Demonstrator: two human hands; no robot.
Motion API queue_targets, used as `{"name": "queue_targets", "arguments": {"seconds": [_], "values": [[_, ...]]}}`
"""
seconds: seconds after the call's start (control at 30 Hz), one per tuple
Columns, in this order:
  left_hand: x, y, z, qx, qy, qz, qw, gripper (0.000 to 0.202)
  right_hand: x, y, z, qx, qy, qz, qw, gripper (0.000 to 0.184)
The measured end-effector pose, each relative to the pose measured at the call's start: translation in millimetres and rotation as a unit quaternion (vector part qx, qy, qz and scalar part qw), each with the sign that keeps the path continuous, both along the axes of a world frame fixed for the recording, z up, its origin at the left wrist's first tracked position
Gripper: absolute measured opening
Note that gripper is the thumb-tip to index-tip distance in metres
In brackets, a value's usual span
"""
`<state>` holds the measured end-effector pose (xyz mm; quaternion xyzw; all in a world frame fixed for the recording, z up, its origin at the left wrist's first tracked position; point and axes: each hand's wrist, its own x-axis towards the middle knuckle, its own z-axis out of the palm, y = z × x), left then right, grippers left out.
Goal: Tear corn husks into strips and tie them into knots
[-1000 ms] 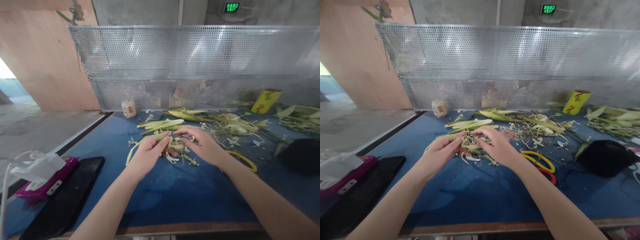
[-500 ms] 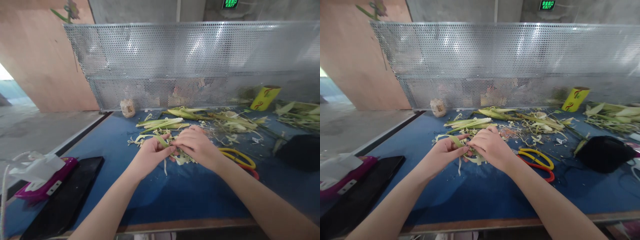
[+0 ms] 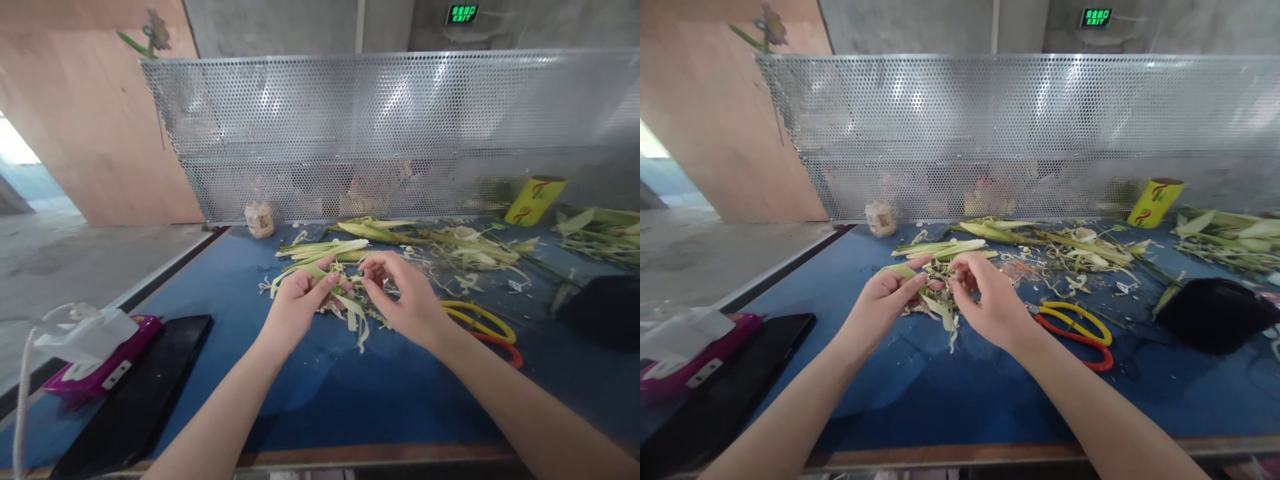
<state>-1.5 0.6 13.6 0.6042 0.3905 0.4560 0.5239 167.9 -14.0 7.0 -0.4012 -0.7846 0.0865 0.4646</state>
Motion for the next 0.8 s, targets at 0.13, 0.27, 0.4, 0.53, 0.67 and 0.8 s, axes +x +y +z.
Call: {"name": "queue_targets", "arguments": {"seconds": [0.13,0.27,0.4,0.53,0.67,0.8], "values": [[-2.5,2.0,-4.0,0.053,0.016,0.041,0.998,0.041,-8.5,0.0,-1.7,-0.21,0.157,0.101,0.96,0.006],[-2.7,-0.9,-3.1,0.082,0.047,0.049,0.994,0.043,-12.3,4.2,-4.0,-0.326,0.24,0.165,0.9,0.013],[0.4,-6.2,0.9,0.073,0.048,0.013,0.996,0.041,-11.2,4.3,-5.7,-0.367,0.229,0.2,0.879,0.017],[2.4,-7.9,0.1,0.06,0.054,-0.021,0.997,0.048,-10.9,2.8,-6.3,-0.386,0.238,0.214,0.865,0.02],[5.1,-7.6,-3.0,0.049,0.021,-0.054,0.997,0.053,-13.9,2.2,-6.5,-0.443,0.314,0.267,0.796,0.017],[8.5,-9.5,-4.0,0.028,-0.011,-0.092,0.995,0.054,-16.9,0.9,-5.4,-0.476,0.335,0.295,0.758,0.022]]}}
